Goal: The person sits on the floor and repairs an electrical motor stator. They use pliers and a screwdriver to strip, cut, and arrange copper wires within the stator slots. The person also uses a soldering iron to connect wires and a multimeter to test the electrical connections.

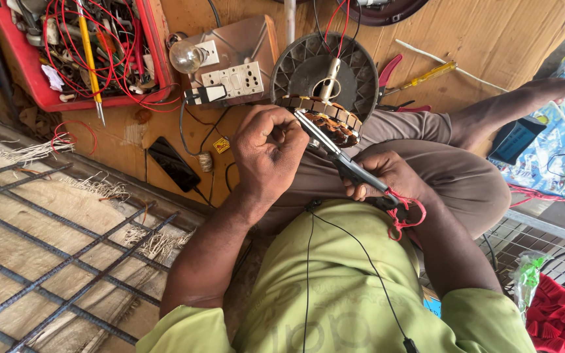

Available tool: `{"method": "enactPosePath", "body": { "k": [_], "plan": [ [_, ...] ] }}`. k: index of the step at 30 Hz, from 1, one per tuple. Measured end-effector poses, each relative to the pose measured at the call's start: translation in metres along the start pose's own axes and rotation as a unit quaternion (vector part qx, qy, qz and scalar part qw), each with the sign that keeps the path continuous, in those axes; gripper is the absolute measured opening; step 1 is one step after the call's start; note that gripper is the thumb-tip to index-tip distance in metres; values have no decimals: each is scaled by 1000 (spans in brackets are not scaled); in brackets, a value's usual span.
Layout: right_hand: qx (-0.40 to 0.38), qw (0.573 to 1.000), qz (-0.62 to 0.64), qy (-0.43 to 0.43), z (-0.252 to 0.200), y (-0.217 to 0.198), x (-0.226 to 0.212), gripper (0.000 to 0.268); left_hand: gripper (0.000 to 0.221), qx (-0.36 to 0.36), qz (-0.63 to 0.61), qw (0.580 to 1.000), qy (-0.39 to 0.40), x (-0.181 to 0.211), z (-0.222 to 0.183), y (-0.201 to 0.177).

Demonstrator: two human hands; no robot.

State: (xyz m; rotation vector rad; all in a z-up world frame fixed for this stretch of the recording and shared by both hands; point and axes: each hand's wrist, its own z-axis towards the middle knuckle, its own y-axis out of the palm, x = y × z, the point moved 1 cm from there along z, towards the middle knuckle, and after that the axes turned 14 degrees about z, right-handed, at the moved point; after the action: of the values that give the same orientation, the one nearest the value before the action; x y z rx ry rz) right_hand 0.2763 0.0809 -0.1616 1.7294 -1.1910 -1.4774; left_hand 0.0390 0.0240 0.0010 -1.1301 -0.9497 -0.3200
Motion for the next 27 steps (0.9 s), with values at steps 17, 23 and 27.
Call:
{"method": "enactPosePath", "body": {
  "k": [17,23,27],
  "plan": [
    [-41,977,-210,6,-33,5,-16,36,7,-21,-1,985,-170,-83,-32,-47],
    [113,966,-117,-203,-131,-30,-33,50,11,-11,35,949,-313,-208,-38,-14],
    [233,917,-56,-319,-158,-42,-32,48,16,-59,116,929,-346,-239,-35,1]
  ]
}}
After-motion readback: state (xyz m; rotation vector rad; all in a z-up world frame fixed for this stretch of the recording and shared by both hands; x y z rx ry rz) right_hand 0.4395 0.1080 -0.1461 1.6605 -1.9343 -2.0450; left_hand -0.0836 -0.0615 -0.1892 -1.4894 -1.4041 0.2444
